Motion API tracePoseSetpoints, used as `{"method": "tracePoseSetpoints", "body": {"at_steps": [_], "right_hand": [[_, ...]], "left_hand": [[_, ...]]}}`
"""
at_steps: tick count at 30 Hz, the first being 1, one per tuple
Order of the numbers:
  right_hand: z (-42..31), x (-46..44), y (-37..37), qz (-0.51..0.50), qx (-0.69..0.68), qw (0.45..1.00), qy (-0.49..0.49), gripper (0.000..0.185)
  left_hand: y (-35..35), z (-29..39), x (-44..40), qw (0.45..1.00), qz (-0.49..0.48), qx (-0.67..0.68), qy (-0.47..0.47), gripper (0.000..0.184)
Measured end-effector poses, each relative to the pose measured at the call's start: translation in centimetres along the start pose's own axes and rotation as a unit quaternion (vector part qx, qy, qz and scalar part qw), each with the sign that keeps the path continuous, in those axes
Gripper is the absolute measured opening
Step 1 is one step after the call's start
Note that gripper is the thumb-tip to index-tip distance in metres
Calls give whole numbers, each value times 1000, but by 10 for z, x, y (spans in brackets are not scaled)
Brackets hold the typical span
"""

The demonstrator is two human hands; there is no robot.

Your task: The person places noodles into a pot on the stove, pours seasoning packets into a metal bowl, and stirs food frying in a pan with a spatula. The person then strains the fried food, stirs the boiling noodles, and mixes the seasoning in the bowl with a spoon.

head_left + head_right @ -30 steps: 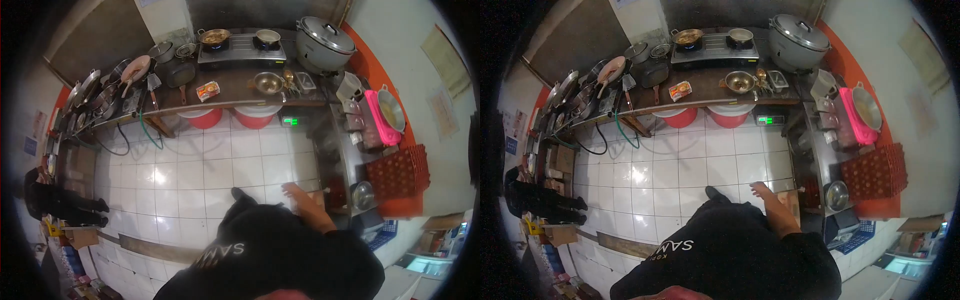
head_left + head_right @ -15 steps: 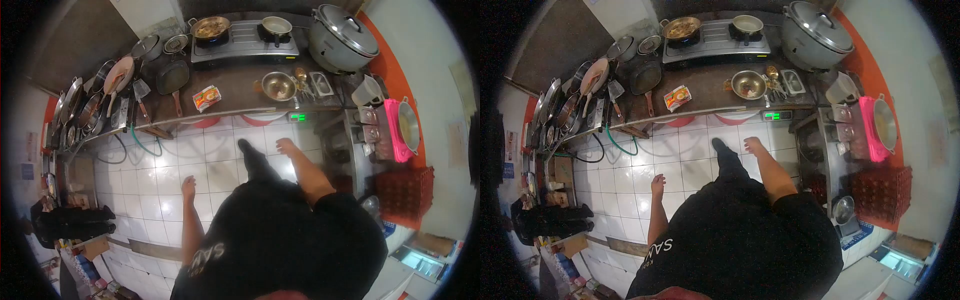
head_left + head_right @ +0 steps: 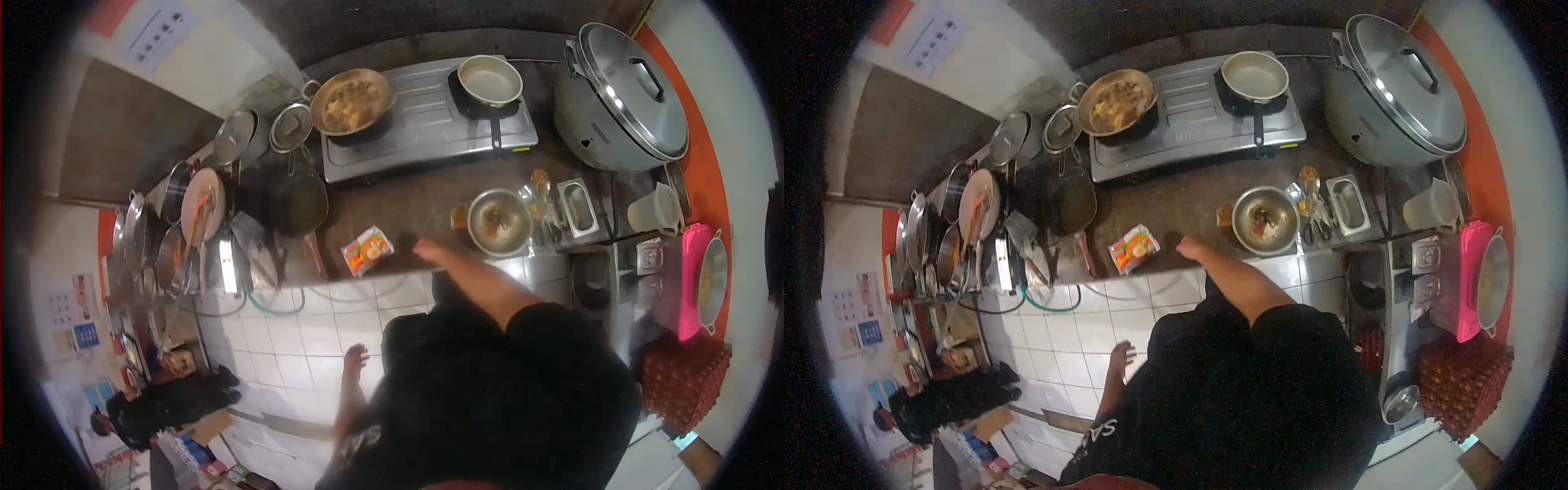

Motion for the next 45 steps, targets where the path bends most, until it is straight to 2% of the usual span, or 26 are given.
{"method": "tracePoseSetpoints", "body": {"at_steps": [1, 2, 3, 4, 6, 9, 10, 11, 12, 14, 15, 16, 18, 22, 24, 26, 28, 29, 31, 32, 34, 36, 38, 40, 42, 45], "right_hand": [[-24, 1, -2, -19, 7, 999, 34, 35], [-25, -9, 6, 11, 22, 998, 53, 40], [-6, -30, 35, -68, 7, 995, 67, 45], [-30, -24, 26, 43, -16, 998, 53, 46], [-30, -37, 48, -9, -28, 996, 85, 45], [-35, -42, 60, 19, -30, 998, 45, 42], [-53, -40, 63, -25, -40, 999, 16, 39], [-76, -37, 63, -67, -52, 996, -15, 36], [-89, -34, 56, -64, -51, 997, -15, 36], [-109, -27, 33, 36, -67, 997, -20, 25], [-105, -31, 47, -29, -128, 991, -18, 28], [-109, -32, 37, 21, -23, 997, -77, 29], [-132, -21, 16, 29, -9, 994, -105, 26], [-207, 13, -71, 13, -4, 988, -152, 23], [-232, 27, -95, -105, 27, 980, -170, 27], [-258, 39, -132, -84, -16, 970, -227, 26], [-298, 61, -193, 86, -116, 948, -282, 23], [-309, 65, -207, 87, -113, 948, -283, 23], [-341, 82, -241, 137, -13, 916, -377, 23], [-348, 86, -254, 137, -11, 916, -376, 23], [-332, 89, -284, 195, 80, 950, -232, 19], [-332, 98, -306, 240, 95, 936, -240, 18], [-339, 103, -310, 194, 171, 934, -246, 19], [-334, 101, -318, 181, 188, 943, -205, 21], [-326, 93, -325, 153, 246, 943, -166, 19], [-322, 78, -347, 165, 266, 927, -206, 18]], "left_hand": [[5, 48, 2, 993, -18, 93, 72, 37], [13, 95, 6, 989, 4, 103, 102, 45], [21, 141, 10, 990, 44, 66, 116, 55], [25, 172, 1, 983, 46, 67, 166, 60], [38, 224, -17, 982, 69, 87, 151, 65], [70, 271, -28, 981, -2, 134, 141, 60], [81, 281, -26, 981, -44, 128, 142, 57], [76, 280, -44, 971, -14, 131, 201, 39], [75, 278, -47, 970, -17, 130, 204, 39], [95, 257, -54, 962, -146, 213, 87, 33], [98, 256, -46, 949, -170, 249, 93, 33], [104, 258, -37, 934, -194, 284, 99, 33], [125, 282, 3, 913, -273, 269, 139, 37], [148, 308, 41, 884, -326, 290, 168, 44], [176, 332, 70, 868, -394, 242, 178, 54], [196, 342, 71, 854, -428, 254, 150, 60], [228, 371, 101, 826, -489, 238, 145, 62], [245, 387, 119, 803, -535, 217, 148, 62], [269, 408, 134, 789, -551, 226, 149, 62], [278, 417, 142, 776, -566, 236, 148, 62], [293, 431, 164, 768, -581, 232, 138, 61], [306, 441, 176, 759, -597, 223, 129, 60], [320, 446, 186, 752, -622, 172, 136, 59], [329, 450, 178, 747, -630, 152, 147, 59], [333, 459, 174, 765, -601, 167, 157, 57], [337, 472, 179, 782, -572, 190, 158, 55]]}}
Point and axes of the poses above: each hand's wrist, its own x-axis away from the middle knuckle, its own y-axis out of the palm, z = x × y, the point moved 9 cm from there along -x, towards the middle knuckle, and after that the axes turned 15 degrees about -y, right-handed, at the moved point
